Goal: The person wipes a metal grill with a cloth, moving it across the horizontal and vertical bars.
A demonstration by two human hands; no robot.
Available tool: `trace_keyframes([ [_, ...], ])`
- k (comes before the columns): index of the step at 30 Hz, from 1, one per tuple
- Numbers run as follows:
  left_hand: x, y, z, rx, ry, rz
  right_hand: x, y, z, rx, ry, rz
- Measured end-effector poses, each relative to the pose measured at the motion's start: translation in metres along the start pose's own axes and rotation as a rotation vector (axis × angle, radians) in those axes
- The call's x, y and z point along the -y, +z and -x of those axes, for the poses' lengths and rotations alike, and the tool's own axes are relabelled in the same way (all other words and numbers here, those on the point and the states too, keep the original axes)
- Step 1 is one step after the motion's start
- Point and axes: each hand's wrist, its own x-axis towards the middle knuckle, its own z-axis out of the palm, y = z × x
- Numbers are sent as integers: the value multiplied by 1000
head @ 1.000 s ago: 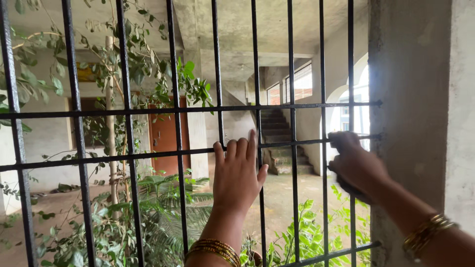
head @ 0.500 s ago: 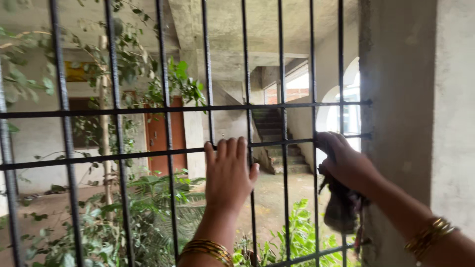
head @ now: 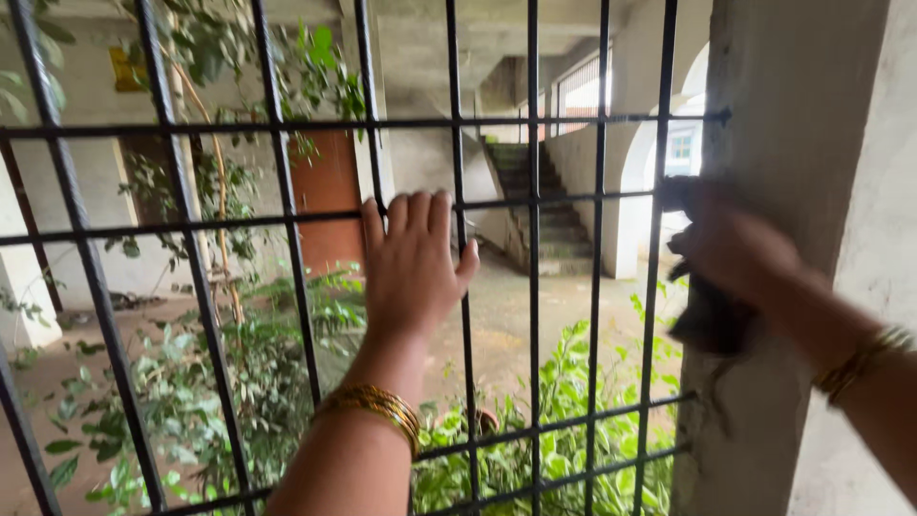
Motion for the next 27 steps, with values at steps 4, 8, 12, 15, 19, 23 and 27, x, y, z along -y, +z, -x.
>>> trace_keyframes([
  [4, -1, -1, 1, 23, 1, -11, 5, 12, -21, 30, -17, 21],
  [8, -1, -3, -2, 20, 7, -12, 2, 17, -19, 78, -38, 26],
  [12, -2, -3, -1, 33, -2, -38, -7, 10, -22, 48, -19, 5],
  [15, -3, -3, -2, 18, -2, -35, 0, 30, -17, 68, -57, -11],
  [19, -4, -5, -2, 39, -5, -40, -14, 17, -19, 33, -36, -36],
  [23, -7, -5, -4, 84, -52, -32, -15, 28, -24, 37, -46, -46],
  [27, -7, -6, -5, 73, -42, -41, -27, 35, -20, 36, -38, -58],
])
